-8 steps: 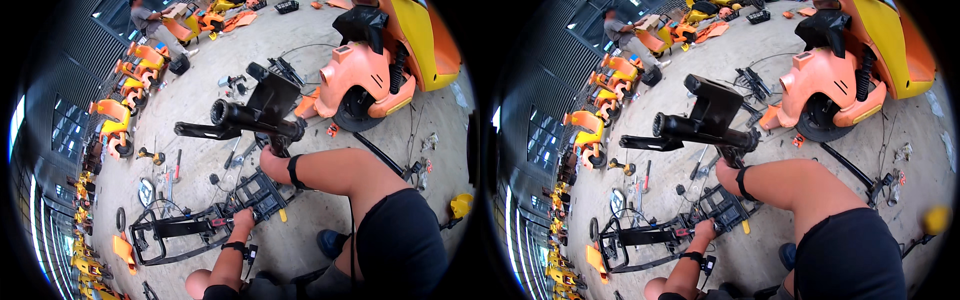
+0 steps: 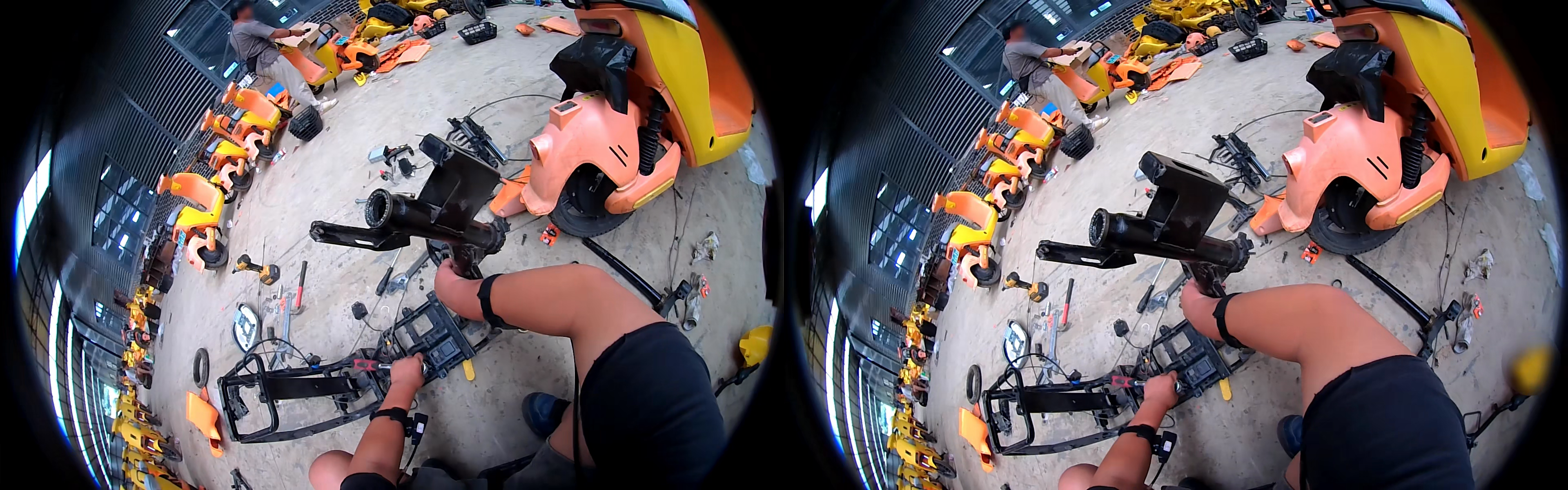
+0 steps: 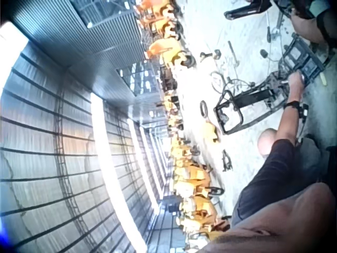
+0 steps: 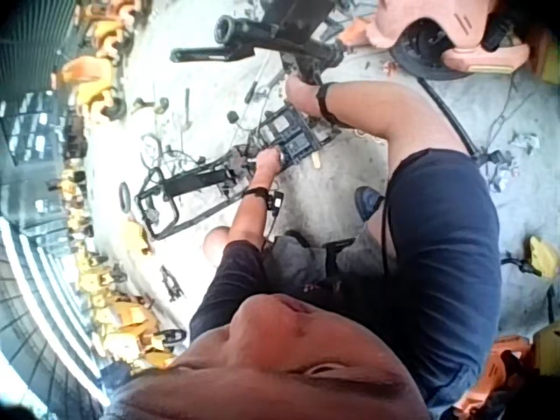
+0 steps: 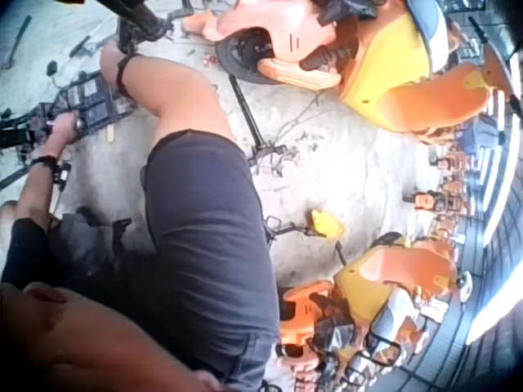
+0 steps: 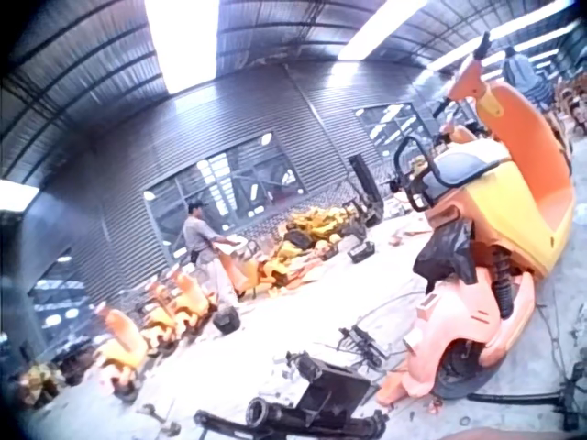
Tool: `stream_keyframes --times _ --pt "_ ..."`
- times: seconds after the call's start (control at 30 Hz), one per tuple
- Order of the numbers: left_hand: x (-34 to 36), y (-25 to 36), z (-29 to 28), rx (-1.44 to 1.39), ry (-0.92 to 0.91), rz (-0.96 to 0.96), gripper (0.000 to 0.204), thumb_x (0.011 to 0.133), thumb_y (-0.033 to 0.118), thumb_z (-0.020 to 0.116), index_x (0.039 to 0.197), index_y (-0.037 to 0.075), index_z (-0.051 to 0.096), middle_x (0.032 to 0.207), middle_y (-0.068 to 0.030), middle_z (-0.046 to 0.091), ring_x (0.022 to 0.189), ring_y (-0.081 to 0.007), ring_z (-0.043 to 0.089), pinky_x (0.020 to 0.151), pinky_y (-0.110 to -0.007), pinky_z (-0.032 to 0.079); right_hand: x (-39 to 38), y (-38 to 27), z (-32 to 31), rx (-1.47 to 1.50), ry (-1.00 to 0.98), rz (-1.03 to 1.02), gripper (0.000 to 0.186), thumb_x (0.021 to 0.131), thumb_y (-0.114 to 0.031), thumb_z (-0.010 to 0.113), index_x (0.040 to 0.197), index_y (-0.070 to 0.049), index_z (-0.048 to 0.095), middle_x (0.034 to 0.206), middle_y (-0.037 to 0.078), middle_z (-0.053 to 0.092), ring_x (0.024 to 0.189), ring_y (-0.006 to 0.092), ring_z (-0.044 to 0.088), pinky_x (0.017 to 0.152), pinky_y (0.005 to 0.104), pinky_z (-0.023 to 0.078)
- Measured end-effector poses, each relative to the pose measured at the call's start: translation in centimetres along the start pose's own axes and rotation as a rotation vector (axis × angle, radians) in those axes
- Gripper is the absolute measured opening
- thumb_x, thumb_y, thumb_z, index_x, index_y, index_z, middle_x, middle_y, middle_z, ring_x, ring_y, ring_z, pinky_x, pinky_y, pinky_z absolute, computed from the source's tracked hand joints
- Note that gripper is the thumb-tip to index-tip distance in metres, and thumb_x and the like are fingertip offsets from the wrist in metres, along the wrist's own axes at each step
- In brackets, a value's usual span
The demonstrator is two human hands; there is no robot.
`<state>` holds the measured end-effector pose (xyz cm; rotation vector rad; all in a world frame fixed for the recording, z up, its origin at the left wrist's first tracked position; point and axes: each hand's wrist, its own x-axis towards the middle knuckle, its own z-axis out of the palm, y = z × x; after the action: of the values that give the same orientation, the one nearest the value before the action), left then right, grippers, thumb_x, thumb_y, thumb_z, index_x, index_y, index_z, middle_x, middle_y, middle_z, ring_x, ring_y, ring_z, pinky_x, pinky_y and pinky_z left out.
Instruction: The person sits on the floor and uses a ratchet wrench to tighten bolts on a black metal scooter frame, holding a component steady with one hand while turning the tool with the other.
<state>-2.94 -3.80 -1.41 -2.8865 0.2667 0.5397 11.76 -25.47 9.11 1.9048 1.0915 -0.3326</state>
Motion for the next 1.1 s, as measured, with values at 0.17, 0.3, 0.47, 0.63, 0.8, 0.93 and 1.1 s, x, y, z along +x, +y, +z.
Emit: stream_keyframes --times 0.17,0.3,0.47,0.63,0.8,0.93,1.1 --pt "-0.3 2.5 -2.6 -0.070 -0.166 -0.162 0.034 0.075 0.027 0.069 0.102 0.008 0.068 0.102 -0.0149 0.071 0.097 -0.0333 0.069 0.082 -0.044 0.055 1.6 -0.1 0.7 0.056 -0.086 0.005 0.034 0.076 -0.026 0.074 0.108 -0.014 0.073 0.096 0.004 0.067 0.080 0.0286 0.060 0.060 0.0453 0.040" --pt "-1.3 2.7 -2.9 -0.342 -0.310 -0.425 0.044 0.073 0.034 0.070 0.107 0.006 0.071 0.112 -0.0170 0.069 0.104 -0.0329 0.067 0.089 -0.041 0.054 -0.1 -0.2 0.1 0.013 0.049 -0.005 0.033 0.077 -0.025 0.073 0.107 -0.013 0.073 0.097 0.005 0.068 0.082 0.0289 0.062 0.061 0.0458 0.041" --pt "-1.4 2.8 -3.2 -0.426 -0.354 -0.482 0.046 0.074 0.034 0.069 0.109 0.005 0.071 0.117 -0.0177 0.068 0.111 -0.0321 0.065 0.092 -0.039 0.052 -2.9 0.7 -0.9 0.033 0.047 -0.041 0.041 0.080 -0.033 0.068 0.115 -0.014 0.071 0.104 0.007 0.071 0.086 0.0309 0.070 0.075 0.0527 0.050" --pt "-1.3 2.3 -1.9 -0.174 -0.224 -0.259 0.032 0.079 0.022 0.065 0.109 0.011 0.068 0.111 -0.0164 0.070 0.108 -0.0331 0.066 0.090 -0.042 0.053 -2.5 0.8 -0.5 0.049 0.040 -0.020 0.035 0.077 -0.028 0.072 0.108 -0.013 0.073 0.098 0.006 0.069 0.083 0.0297 0.065 0.066 0.0482 0.045" --pt "-0.9 0.0 0.2 -0.024 0.022 0.072 0.028 0.073 0.015 0.067 0.100 0.012 0.064 0.097 -0.0147 0.070 0.095 -0.0355 0.068 0.082 -0.045 0.054 -2.6 0.5 -0.6 0.041 0.081 -0.008 0.032 0.076 -0.025 0.074 0.104 -0.011 0.074 0.095 0.006 0.067 0.082 0.0283 0.062 0.061 0.0451 0.041" --pt "-0.3 0.8 -0.6 0.000 0.027 0.093 0.020 0.079 0.013 0.063 0.099 0.011 0.064 0.094 -0.0150 0.071 0.091 -0.0354 0.069 0.079 -0.046 0.054 -2.6 0.7 -0.5 0.057 0.087 -0.002 0.030 0.076 -0.025 0.073 0.104 -0.012 0.074 0.093 0.005 0.067 0.080 0.0271 0.061 0.061 0.0443 0.041" --pt "-1.2 0.9 -1.1 -0.075 -0.032 -0.045 0.025 0.075 0.016 0.069 0.098 0.009 0.064 0.091 -0.0167 0.071 0.089 -0.0362 0.069 0.078 -0.046 0.055 -1.5 0.1 -0.4 -0.016 0.013 0.007 0.030 0.077 -0.027 0.072 0.103 -0.012 0.074 0.090 0.004 0.067 0.078 0.0257 0.061 0.060 0.0435 0.041"
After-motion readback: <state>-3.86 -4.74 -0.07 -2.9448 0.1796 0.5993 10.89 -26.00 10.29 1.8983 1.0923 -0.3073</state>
